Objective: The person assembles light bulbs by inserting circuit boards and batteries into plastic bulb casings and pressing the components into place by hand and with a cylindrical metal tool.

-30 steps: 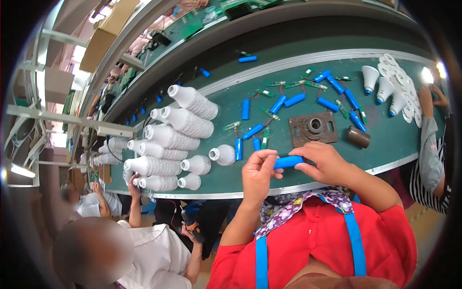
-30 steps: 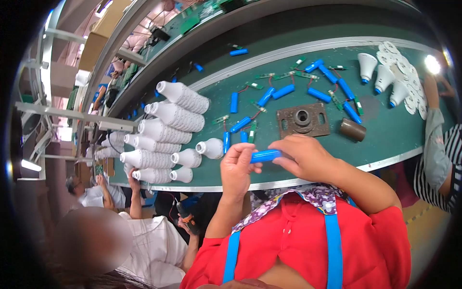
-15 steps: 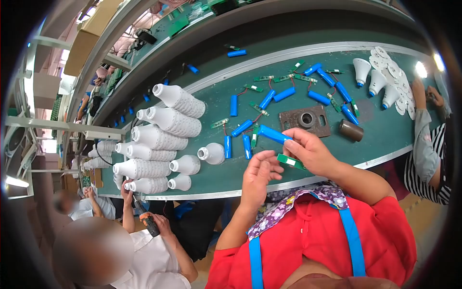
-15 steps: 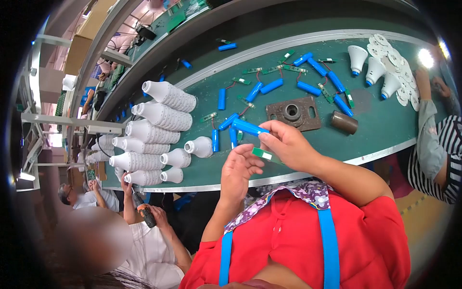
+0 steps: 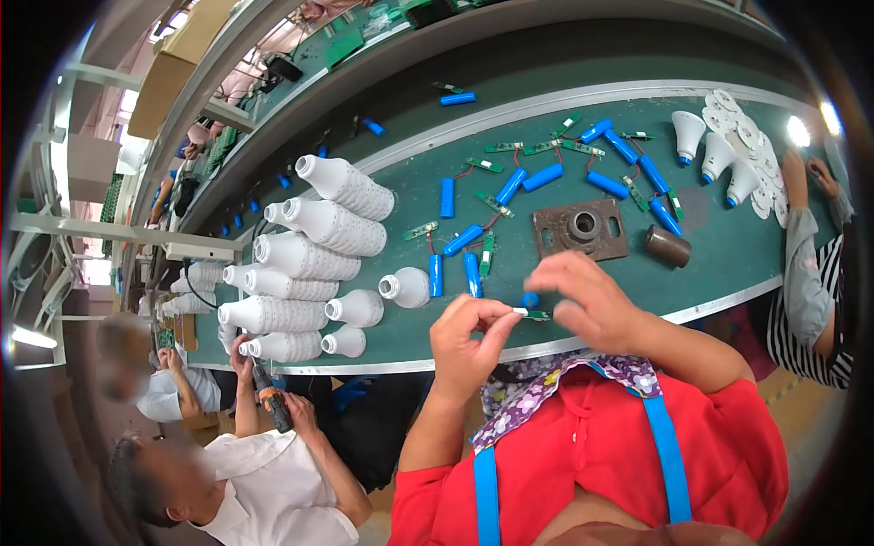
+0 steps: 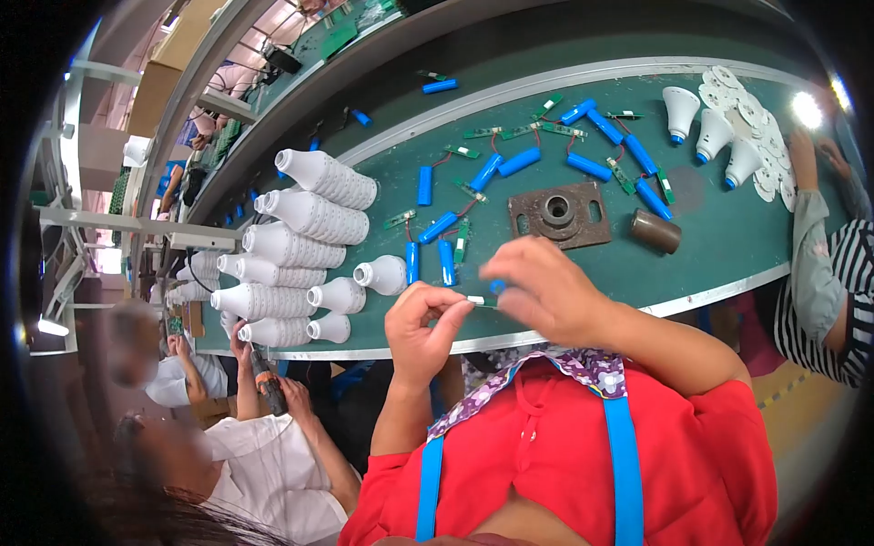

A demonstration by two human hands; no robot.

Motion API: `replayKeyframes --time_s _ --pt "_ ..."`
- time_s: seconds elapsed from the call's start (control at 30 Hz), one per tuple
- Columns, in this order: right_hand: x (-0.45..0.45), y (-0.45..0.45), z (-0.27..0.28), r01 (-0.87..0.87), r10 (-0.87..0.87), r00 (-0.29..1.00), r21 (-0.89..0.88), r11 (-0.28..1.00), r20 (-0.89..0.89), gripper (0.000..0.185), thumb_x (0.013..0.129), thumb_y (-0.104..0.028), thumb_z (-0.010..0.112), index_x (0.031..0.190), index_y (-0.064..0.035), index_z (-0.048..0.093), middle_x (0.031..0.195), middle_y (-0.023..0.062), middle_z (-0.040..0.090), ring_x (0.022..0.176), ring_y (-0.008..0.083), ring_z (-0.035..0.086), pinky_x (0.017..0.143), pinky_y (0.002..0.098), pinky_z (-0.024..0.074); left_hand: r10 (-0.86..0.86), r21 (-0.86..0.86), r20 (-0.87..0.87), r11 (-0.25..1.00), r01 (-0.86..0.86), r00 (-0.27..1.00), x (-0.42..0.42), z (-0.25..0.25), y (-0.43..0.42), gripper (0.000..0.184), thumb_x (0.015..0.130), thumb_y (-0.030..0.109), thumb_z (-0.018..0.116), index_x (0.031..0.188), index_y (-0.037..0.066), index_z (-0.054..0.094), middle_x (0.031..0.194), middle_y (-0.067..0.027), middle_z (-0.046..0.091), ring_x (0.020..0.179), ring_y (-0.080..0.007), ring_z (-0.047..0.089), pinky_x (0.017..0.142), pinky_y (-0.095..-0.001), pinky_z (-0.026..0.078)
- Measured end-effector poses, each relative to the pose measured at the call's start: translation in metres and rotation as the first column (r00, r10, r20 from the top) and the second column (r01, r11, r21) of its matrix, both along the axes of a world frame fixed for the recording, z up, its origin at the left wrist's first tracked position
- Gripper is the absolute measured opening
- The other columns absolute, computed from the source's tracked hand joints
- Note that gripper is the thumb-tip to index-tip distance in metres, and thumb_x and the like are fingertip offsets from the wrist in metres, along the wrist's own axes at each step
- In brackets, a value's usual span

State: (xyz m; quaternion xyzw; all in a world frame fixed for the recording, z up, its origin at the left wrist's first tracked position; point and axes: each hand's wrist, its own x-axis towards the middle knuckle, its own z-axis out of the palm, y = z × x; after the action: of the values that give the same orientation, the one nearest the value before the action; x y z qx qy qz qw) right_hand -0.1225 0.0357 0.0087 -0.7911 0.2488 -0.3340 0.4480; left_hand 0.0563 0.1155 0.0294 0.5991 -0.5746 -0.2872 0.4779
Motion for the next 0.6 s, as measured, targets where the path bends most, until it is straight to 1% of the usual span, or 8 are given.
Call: replayKeyframes --time_s 0.07,0.1,0.27,0.3,0.4,0.47,0.5,0.6 --pt "-0.003 0.001 0.011 -0.183 0.181 0.983 -0.186 0.965 -0.032 0.036 0.080 -0.024 0.062 0.108 -0.0040 0.053 0.094 0.0135 0.057 0.091 0.0305 0.052 0.079 0.0403 0.0417 -0.017 0.034 -0.119 0.999 0.021 0.993 0.002 -0.006 0.002 0.007 0.074 -0.004 0.068 0.078 -0.002 0.062 0.073 -0.0029 0.055 0.060 -0.0060 0.053 0.050 -0.0188 0.039" --pt "-0.001 0.003 0.008 -0.199 0.191 0.979 -0.144 0.969 -0.067 0.033 0.078 -0.020 0.066 0.105 -0.0040 0.055 0.092 0.0125 0.058 0.087 0.0309 0.053 0.077 0.0398 0.0434 -0.022 0.053 -0.181 0.998 0.032 0.983 -0.001 -0.004 0.003 0.006 0.075 -0.004 0.067 0.078 -0.002 0.062 0.073 -0.0029 0.055 0.060 -0.0060 0.053 0.049 -0.0187 0.039" --pt "0.001 0.006 -0.006 -0.170 0.171 0.985 -0.025 0.985 0.032 0.023 0.078 -0.014 0.065 0.096 -0.0025 0.060 0.085 0.0130 0.060 0.080 0.0300 0.057 0.070 0.0384 0.0459 0.090 0.227 -0.500 0.973 0.030 0.861 -0.002 0.004 0.007 0.004 0.079 -0.001 0.064 0.083 -0.001 0.062 0.070 -0.0038 0.059 0.056 -0.0066 0.054 0.049 -0.0182 0.042" --pt "0.003 0.008 -0.005 -0.173 0.172 0.984 0.024 0.985 0.038 0.021 0.078 -0.013 0.065 0.095 -0.0022 0.060 0.084 0.0130 0.061 0.079 0.0298 0.058 0.068 0.0380 0.0464 0.107 0.245 -0.497 0.969 0.021 0.861 0.000 0.003 0.007 0.004 0.080 -0.001 0.063 0.084 -0.001 0.062 0.069 -0.0037 0.059 0.055 -0.0068 0.054 0.049 -0.0185 0.043" --pt "0.002 0.006 -0.011 -0.183 0.185 0.983 -0.060 0.981 0.019 0.020 0.078 -0.013 0.064 0.095 -0.0015 0.061 0.081 0.0134 0.062 0.075 0.0303 0.059 0.066 0.0373 0.0472 0.138 0.256 -0.503 0.967 -0.006 0.853 0.003 -0.003 0.008 0.005 0.081 0.000 0.062 0.086 -0.001 0.061 0.067 -0.0035 0.059 0.054 -0.0074 0.054 0.049 -0.0194 0.044" --pt "0.002 0.007 -0.012 -0.140 0.142 0.990 -0.062 0.988 0.021 0.018 0.082 -0.012 0.061 0.095 -0.0007 0.061 0.078 0.0115 0.063 0.073 0.0255 0.060 0.065 0.0347 0.0477 0.134 0.231 -0.541 0.973 -0.006 0.830 0.004 -0.006 0.011 0.006 0.082 0.001 0.061 0.087 -0.001 0.061 0.067 -0.0034 0.059 0.053 -0.0078 0.054 0.049 -0.0202 0.044" --pt "0.002 0.007 -0.011 -0.117 0.118 0.993 -0.065 0.991 0.021 0.016 0.083 -0.012 0.059 0.095 -0.0003 0.061 0.077 0.0105 0.063 0.071 0.0231 0.061 0.065 0.0334 0.0480 0.137 0.200 -0.568 0.980 -0.025 0.812 0.009 -0.008 0.015 0.014 0.084 0.000 0.057 0.098 0.000 0.058 0.076 -0.0046 0.060 0.061 -0.0078 0.056 0.053 -0.0200 0.044" --pt "-0.003 0.007 0.001 -0.101 0.069 0.994 0.443 0.891 0.087 0.016 0.089 -0.012 0.053 0.095 0.0012 0.060 0.075 0.0075 0.064 0.070 0.0143 0.060 0.064 0.0287 0.0479 0.389 -0.082 -0.349 0.893 -0.442 0.852 0.038 -0.030 0.016 0.034 0.082 0.002 0.061 0.114 0.001 0.050 0.091 -0.0063 0.059 0.076 -0.0116 0.057 0.066 -0.0225 0.046"
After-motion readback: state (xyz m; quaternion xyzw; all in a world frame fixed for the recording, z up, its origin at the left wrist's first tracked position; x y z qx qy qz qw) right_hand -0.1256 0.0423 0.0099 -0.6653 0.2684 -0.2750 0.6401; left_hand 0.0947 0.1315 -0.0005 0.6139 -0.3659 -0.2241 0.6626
